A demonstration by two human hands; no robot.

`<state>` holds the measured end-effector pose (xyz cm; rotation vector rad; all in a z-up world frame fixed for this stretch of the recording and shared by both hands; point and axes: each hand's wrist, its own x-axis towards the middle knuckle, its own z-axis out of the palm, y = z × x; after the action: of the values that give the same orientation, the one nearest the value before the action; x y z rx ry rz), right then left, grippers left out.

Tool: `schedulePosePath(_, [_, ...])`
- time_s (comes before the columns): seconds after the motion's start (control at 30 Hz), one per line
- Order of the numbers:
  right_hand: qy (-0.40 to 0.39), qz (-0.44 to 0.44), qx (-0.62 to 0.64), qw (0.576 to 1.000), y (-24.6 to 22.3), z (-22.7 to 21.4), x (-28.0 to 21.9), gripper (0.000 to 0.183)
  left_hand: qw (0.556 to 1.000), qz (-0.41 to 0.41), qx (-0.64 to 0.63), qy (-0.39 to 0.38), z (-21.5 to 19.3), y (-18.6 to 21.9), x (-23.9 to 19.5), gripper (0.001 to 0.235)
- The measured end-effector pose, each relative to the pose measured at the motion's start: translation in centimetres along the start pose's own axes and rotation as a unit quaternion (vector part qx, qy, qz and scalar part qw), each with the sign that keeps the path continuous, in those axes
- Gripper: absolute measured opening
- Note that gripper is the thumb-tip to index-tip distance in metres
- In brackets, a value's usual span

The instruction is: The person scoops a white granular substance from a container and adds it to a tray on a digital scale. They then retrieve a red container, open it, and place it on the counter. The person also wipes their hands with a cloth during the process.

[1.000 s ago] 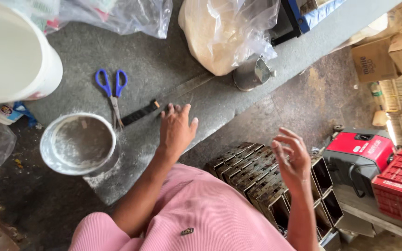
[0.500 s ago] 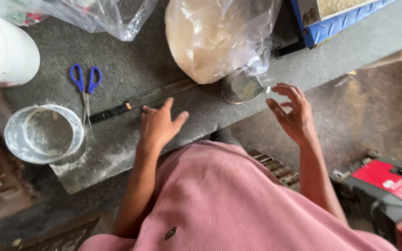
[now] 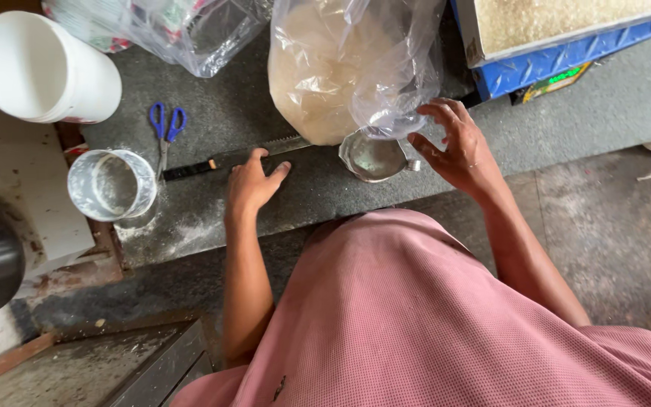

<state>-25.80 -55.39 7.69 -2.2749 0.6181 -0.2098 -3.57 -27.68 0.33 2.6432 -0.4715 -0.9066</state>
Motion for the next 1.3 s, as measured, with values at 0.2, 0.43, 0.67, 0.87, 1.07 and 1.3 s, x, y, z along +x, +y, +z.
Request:
schedulePosePath(0.2, [0.023, 0.021, 0.025, 0.999, 0.5, 0.8, -0.2, 0.046, 1.0, 0.004, 0.028, 0.005, 1.3, 0.3, 0.5, 0.085])
schedulePosePath(0.43, [0.049, 0.052, 0.051, 0.996, 0.3, 2.0, 0.2, 0.047, 0.999, 0.021, 0.032, -0.002, 1.7, 0.1, 1.6, 0.085])
schedulePosePath(0.67, [0.09, 0.092, 0.087, 0.988, 0.5, 2.8, -0.1, 0.048, 0.998, 0.015, 0.05, -0.016, 2.2, 0.2, 2.4, 0.096])
schedulePosePath(0.87, [0.094, 0.083, 0.053, 0.991, 0.0, 3.0, 0.5, 0.044, 0.998, 0.025, 0.051, -0.004, 2.6, -0.1, 2.2, 0.097])
schedulePosePath(1.07, [0.096, 0.06, 0.132, 0.985, -0.1, 3.6, 2.7, 0.06, 0.998, 0.029, 0.058, -0.01, 2.5, 0.1, 2.0, 0.099])
schedulePosePath(1.3, [0.122, 0.107, 0.226, 0.961, 0.2, 4.2, 4.8, 0.074, 0.998, 0.044, 0.052, 0.005, 2.5, -0.1, 1.8, 0.1])
